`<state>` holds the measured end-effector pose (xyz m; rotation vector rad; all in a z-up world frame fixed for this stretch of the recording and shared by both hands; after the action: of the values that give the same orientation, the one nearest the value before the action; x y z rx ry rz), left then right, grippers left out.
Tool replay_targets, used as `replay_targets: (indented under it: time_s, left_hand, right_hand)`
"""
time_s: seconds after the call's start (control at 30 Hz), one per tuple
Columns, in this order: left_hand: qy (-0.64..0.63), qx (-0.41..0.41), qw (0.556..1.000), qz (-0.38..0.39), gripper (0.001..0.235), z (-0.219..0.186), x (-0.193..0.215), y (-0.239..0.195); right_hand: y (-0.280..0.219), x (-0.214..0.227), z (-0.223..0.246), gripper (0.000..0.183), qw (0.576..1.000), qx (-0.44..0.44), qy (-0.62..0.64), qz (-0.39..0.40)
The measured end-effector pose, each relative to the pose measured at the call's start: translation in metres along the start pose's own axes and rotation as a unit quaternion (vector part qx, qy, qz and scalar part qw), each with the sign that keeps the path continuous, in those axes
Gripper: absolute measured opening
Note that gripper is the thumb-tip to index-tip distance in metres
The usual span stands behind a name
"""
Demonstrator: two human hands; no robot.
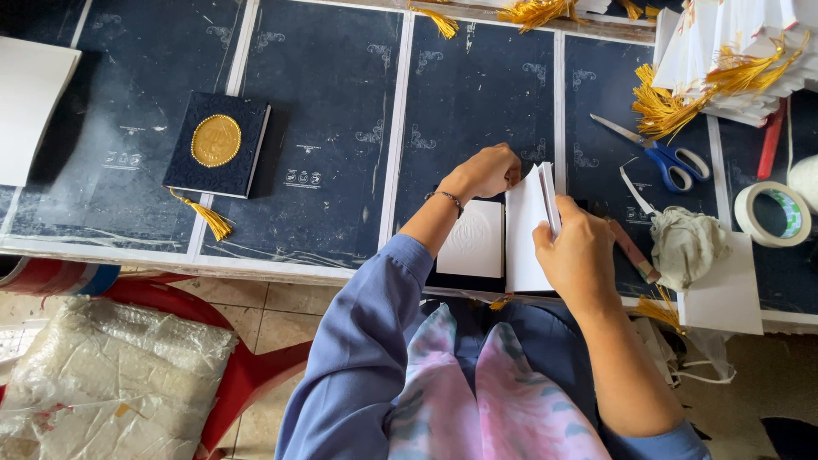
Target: The person opens a dark blue book cover and uses scissors to cut a strip from the inner page. They then insert a stack of white pages into the cover, align and press the pages, and close the book. Finally, the person wipes the cover with a cloth.
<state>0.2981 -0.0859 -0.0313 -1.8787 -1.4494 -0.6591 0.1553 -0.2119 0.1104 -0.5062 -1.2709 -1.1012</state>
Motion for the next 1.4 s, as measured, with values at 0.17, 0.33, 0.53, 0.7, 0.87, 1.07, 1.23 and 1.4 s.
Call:
replay_targets:
  time_s: [0.17, 0.33, 0.53, 0.7, 0.87, 1.07, 1.23, 1.4]
  left_hand:
    - [0.054, -0.008, 0.998, -0.029, 0.009, 0.01, -0.011, 0.014]
    - [0.055, -0.005, 0.998, -0.009, 0.005, 0.016, -0.019, 0.023]
    - [0.08, -0.011, 0.997, -0.005, 0.002, 0.019, -0.023, 0.025]
    - [0.013, -0.021, 0.999, -0.021, 0.01, 0.011, -0.007, -0.003]
    - [-0.007, -0.019, 0.996, -0.091, 0.016, -0.001, 0.017, -0.088]
    - [-0.045, -0.073, 0.989, -0.119, 0.029, -0.02, 0.01, -0.178]
    - [-0.076, -0.075, 0.987, -0.119, 0.041, -0.017, 0.014, -0.201]
    - [-0.093, -0.079, 0.986, -0.116, 0.041, -0.02, 0.017, -0.204]
  right_hand:
    - [-0.001, -0.006, -0.002, 0.041, 0.999, 0.012, -0.032, 0.011]
    - [0.0, -0.004, 0.0, 0.039, 1.0, 0.002, -0.012, 0.007]
    - [0.001, -0.003, 0.001, 0.039, 1.0, 0.001, -0.018, 0.006]
    - [0.001, -0.001, 0.005, 0.04, 1.0, -0.004, -0.019, 0.008]
    - [-0.001, -0.006, 0.0, 0.04, 0.999, -0.005, -0.039, 0.012]
    - [0.001, -0.005, 0.003, 0.038, 0.998, 0.029, -0.054, -0.005]
    - [-0.001, -0.009, 0.0, 0.029, 0.997, 0.044, -0.07, -0.01]
    - [0.004, 0.003, 0.01, 0.027, 0.998, 0.036, -0.052, -0.016]
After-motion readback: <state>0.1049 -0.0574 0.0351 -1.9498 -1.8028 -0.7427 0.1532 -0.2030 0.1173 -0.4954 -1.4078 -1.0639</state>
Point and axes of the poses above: each hand's wrist, its own y-axis towards the middle knuckle, its own x-axis out of the back of the hand, z = x × y, the point moved 8 cm from there along y, towards the middle knuckle, and after that the axes turned 14 degrees about x, right-handed, at the moved point
